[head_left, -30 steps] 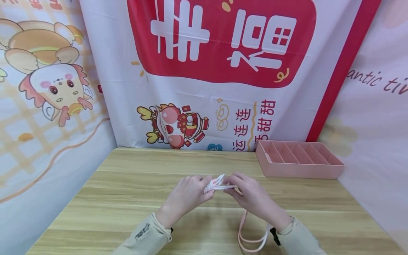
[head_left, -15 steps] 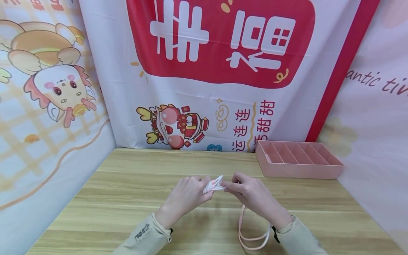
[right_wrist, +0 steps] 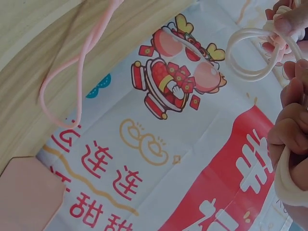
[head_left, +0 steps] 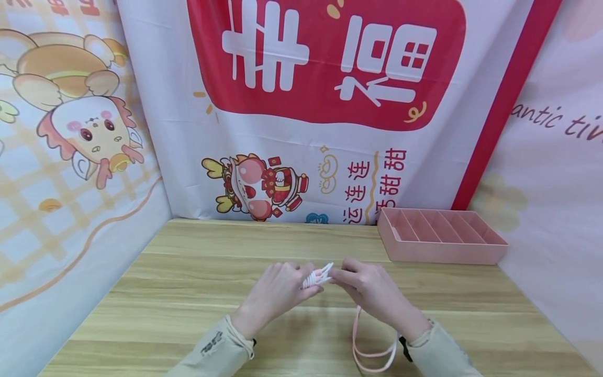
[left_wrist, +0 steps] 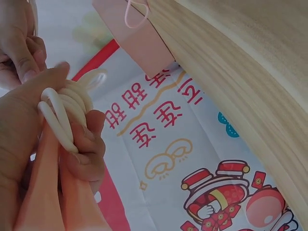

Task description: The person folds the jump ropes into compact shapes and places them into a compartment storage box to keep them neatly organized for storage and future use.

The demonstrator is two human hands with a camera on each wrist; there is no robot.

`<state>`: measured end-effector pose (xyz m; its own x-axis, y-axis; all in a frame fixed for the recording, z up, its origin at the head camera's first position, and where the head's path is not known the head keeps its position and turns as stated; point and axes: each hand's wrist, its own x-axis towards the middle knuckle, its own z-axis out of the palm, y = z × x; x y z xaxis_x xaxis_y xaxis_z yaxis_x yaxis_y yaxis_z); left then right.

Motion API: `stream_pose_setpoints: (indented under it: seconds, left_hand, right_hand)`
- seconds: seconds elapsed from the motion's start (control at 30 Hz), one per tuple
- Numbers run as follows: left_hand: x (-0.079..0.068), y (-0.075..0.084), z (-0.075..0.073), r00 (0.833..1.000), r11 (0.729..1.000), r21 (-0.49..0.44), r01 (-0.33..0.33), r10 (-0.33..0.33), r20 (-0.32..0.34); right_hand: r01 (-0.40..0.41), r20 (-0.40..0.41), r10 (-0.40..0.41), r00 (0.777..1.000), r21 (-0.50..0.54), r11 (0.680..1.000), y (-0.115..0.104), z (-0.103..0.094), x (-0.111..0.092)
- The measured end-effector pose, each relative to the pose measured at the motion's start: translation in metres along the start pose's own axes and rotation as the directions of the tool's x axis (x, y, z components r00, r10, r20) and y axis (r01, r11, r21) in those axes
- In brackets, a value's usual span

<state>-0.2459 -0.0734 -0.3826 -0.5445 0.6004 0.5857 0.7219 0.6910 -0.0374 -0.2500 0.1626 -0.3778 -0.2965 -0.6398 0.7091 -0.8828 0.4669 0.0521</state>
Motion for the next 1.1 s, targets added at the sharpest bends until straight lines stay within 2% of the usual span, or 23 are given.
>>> stream_pose_setpoints:
  seconds: [0.17,0.3,0.47,0.57,0.87,0.97,1.1]
  left_hand:
    - [-0.001,0.001,0.003,0.999,0.999,-0.004,-0.046,0.046,-0.024]
    - [-0.001,0.002,0.002,0.995,0.995,-0.01,-0.102,0.102,-0.015]
    - [0.0,0.004,-0.001,0.979,0.98,-0.01,-0.201,0.2,-0.026]
    - [0.0,0.004,-0.004,0.971,0.972,0.0,-0.236,0.236,-0.03]
    - [0.002,0.001,-0.014,0.966,0.966,0.049,-0.255,0.256,-0.023]
    - [0.002,0.0,-0.015,0.965,0.964,0.06,-0.261,0.263,-0.023]
    - [0.003,0.001,-0.015,0.962,0.961,0.062,-0.27,0.272,-0.017]
  right_hand:
    - [0.01,-0.002,-0.01,1.0,0.044,0.999,-0.004,-0.001,0.002]
    - [0.022,0.003,-0.023,1.0,0.072,0.997,-0.006,-0.002,0.004]
    - [0.024,0.011,-0.026,1.0,0.109,0.994,-0.007,-0.005,0.005]
    - [0.005,0.011,-0.007,1.0,0.141,0.99,-0.005,-0.006,0.004]
    - [-0.06,0.007,0.06,0.998,0.1,0.993,-0.002,-0.006,0.002]
    - [-0.118,0.0,0.118,0.993,0.079,0.99,-0.002,-0.005,0.002]
    - [-0.202,-0.051,0.204,0.978,0.048,0.978,0.0,-0.004,0.001]
